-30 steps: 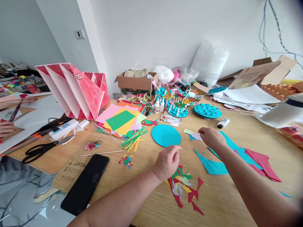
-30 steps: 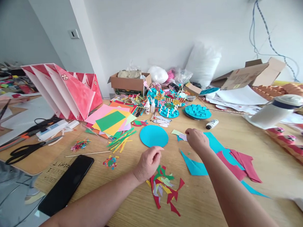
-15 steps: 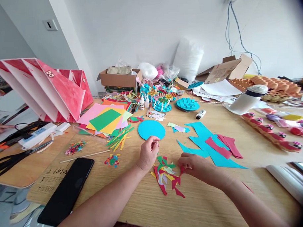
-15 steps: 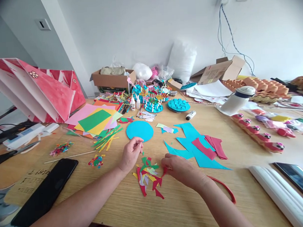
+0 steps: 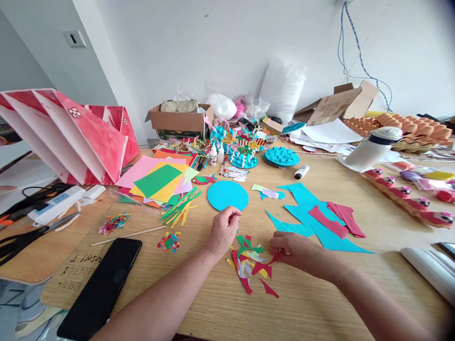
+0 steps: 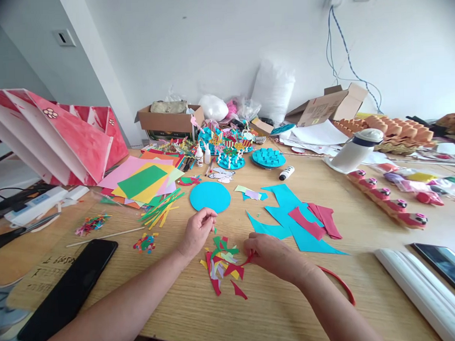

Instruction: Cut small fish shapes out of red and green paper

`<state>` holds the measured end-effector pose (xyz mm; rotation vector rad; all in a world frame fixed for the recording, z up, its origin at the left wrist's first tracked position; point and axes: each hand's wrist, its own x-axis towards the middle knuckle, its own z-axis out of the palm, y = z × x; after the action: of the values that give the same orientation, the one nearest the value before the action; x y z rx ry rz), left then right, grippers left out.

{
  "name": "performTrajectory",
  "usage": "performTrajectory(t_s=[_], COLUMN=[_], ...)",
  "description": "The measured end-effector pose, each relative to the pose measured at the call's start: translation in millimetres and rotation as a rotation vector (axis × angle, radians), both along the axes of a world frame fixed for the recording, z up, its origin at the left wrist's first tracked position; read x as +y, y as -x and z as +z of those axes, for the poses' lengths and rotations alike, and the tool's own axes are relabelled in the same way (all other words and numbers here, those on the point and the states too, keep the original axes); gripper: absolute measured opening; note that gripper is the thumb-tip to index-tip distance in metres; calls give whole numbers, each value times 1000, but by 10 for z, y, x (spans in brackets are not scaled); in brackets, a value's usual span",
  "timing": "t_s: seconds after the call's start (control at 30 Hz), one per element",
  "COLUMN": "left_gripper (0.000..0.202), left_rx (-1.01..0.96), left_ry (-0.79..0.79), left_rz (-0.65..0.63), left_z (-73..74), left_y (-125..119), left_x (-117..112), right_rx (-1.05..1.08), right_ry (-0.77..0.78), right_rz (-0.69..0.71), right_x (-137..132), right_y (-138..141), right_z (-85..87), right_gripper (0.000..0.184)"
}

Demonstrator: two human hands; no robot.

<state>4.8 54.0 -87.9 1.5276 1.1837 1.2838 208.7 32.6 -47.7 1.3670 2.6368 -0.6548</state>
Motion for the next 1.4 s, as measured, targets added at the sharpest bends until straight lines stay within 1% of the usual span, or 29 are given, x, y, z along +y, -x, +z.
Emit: performTrajectory(t_s=[0.23,0.37,0.43,0.57,0.67,0.8,0.87,0.97,1.0,1.03,1.07,1.13,1.2,1.27,1.3,1.33,1.4], left_gripper=[17,19,20,22,23,21,18,24,27,29,30,28,20,13,11,11,13], left_rx=[120,188,213,235,230,206,174,-5,-83,-145,-178,-187,-156,-126,-110,-94,-65], left_ry=[-95,-176,-207,-238,-234,-200,-149,64,141,197,220,213,183,152,135,117,86], left_rz=[-29,-71,-87,-106,-114,-154,-236,-440,-484,-495,-471,-379,-269,-168,-128,-96,-58], left_z=[30,36,36,36,47,99,136,178,182,180,172,140,92,39,14,-9,-41], left_y=[-9,-23,-34,-52,-52,-29,-13,3,4,3,2,-2,-1,3,5,7,8], left_x=[-55,-80,-92,-106,-102,-96,-102,-114,-113,-109,-100,-71,-31,12,32,50,74], right_rx=[-15,-9,-3,3,18,66,98,167,191,213,231,255,260,240,225,203,151], right_ry=[-16,-32,-29,-16,-18,-12,-5,-4,-10,-16,-19,-20,-23,-25,-26,-21,-12], right_rz=[-9,-24,-14,-6,-38,-105,-149,-187,-194,-201,-210,-234,-275,-332,-363,-394,-453], right_x=[-63,-81,-81,-87,-112,-131,-121,-75,-47,-10,38,173,361,585,702,816,1024], right_y=[-12,-6,-1,2,-7,-38,-46,-26,-13,-1,8,8,-16,-54,-75,-94,-125], right_z=[-3,14,7,-12,23,151,225,311,329,340,344,335,310,275,254,230,175], right_gripper=[19,14,14,19,18,16,15,14,14,13,13,13,12,6,9,17,26])
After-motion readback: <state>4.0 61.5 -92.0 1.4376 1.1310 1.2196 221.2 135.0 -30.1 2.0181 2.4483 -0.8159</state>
